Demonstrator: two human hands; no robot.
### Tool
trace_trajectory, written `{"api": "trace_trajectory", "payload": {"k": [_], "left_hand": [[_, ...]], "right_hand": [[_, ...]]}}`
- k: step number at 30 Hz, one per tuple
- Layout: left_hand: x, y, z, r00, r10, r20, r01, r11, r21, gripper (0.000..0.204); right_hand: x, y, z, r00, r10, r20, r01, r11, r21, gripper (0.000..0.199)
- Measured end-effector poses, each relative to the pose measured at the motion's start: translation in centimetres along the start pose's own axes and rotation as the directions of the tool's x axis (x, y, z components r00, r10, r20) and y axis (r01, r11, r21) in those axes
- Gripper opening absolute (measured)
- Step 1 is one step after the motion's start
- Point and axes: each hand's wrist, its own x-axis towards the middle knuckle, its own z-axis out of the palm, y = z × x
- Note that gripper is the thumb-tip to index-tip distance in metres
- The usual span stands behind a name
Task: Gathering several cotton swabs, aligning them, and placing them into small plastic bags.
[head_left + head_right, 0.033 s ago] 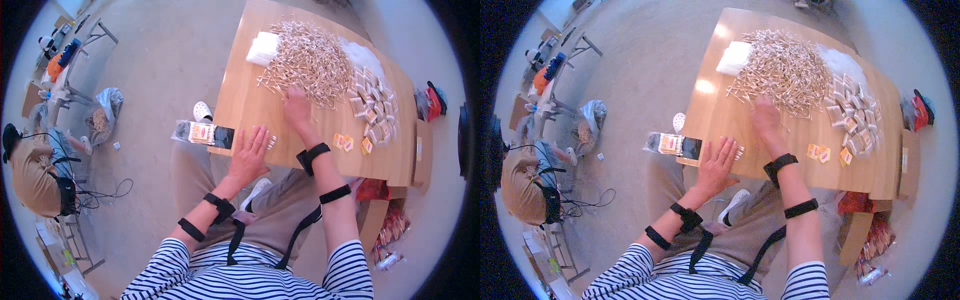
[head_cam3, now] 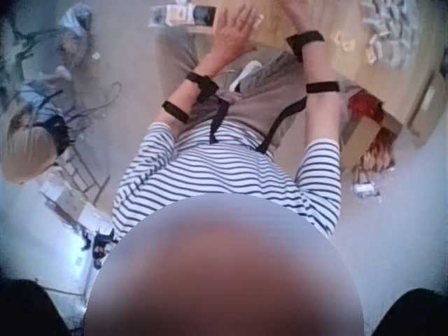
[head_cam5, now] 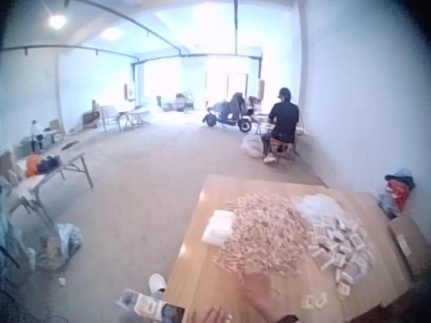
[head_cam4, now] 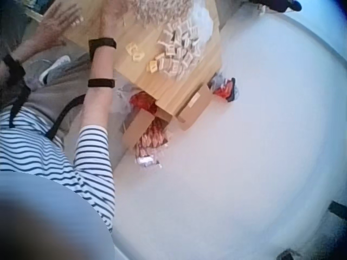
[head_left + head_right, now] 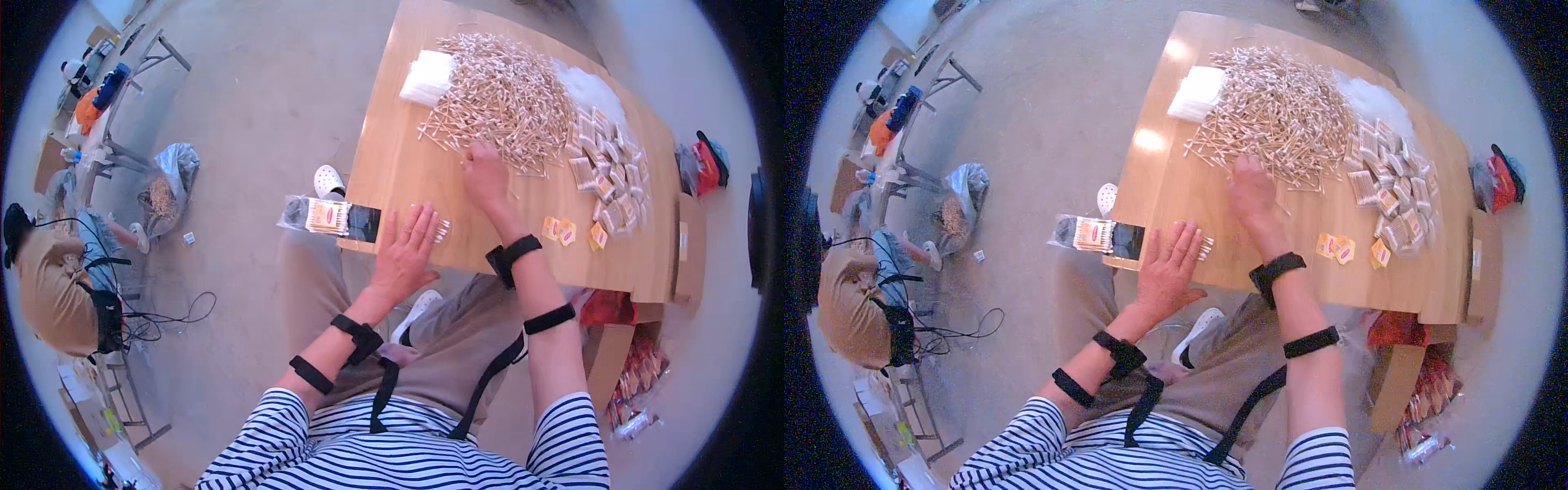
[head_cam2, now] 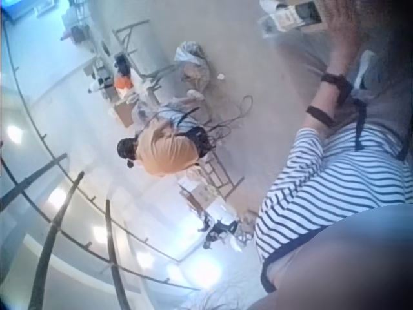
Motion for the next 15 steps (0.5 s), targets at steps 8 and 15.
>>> {"api": "trace_trajectory", "payload": {"k": [8, 15], "left_hand": [[0.1, 0.0, -0.4, 1.0, 0.002, 0.008, -0.002, 1.0, 0.013, 0.124], [0.0, 0.3, -1.0, 0.999, 0.006, 0.042, -0.008, 0.999, 0.035, 0.124]], "right_hand": [[-3.2, 1.4, -2.0, 0.998, -0.049, 0.027, 0.041, 0.968, 0.248, 0.011], [-6.5, 0.7, -1.7, 0.998, -0.021, 0.061, -0.001, 0.938, 0.346, 0.011]]}}
